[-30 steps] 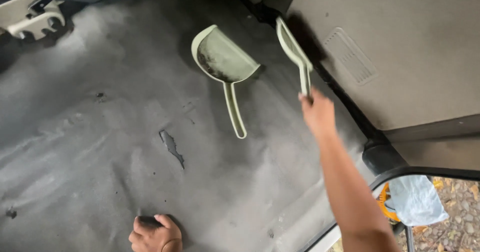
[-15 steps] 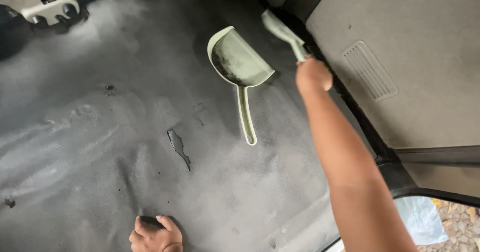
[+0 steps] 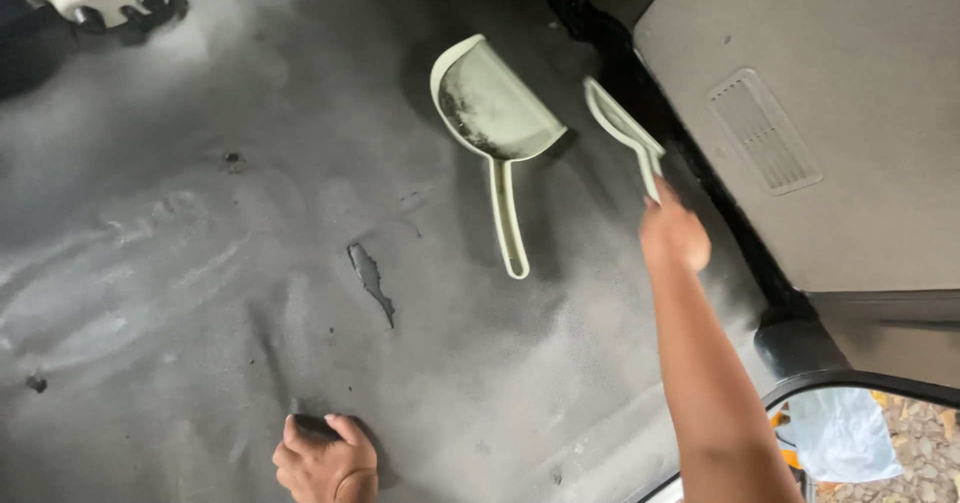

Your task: Brushing dirt and debris off a vehicle floor mat using a hand brush and dustpan.

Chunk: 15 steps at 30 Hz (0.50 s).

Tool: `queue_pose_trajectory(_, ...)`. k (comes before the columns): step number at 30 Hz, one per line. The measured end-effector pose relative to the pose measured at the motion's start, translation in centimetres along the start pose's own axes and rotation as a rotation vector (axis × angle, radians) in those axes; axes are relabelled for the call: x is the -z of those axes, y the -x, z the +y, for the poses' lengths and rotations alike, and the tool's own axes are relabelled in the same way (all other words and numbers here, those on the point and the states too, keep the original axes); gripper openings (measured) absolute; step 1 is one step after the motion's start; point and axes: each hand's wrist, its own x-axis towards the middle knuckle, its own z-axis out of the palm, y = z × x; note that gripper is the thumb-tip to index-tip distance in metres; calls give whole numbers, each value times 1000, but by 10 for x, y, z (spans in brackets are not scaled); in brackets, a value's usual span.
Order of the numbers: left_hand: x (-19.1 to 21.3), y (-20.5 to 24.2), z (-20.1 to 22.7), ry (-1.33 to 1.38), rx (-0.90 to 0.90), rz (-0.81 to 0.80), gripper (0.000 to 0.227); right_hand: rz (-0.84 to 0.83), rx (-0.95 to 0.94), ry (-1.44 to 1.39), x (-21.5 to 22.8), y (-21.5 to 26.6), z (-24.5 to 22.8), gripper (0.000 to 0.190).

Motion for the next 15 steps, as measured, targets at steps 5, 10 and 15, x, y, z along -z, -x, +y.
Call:
queue_pose_trajectory(5,11,-1,8,6,-13,65,58,205,72,-52,-69,31,140,48)
queue_pose_trajectory(10,16,-3,8,23,-47,49,56,230,-61,-113,-141,128,295,56)
queue_pose_trajectory(15,29,-2,16,-13,-58,17,56,709,-1,132,-277,208,505,51)
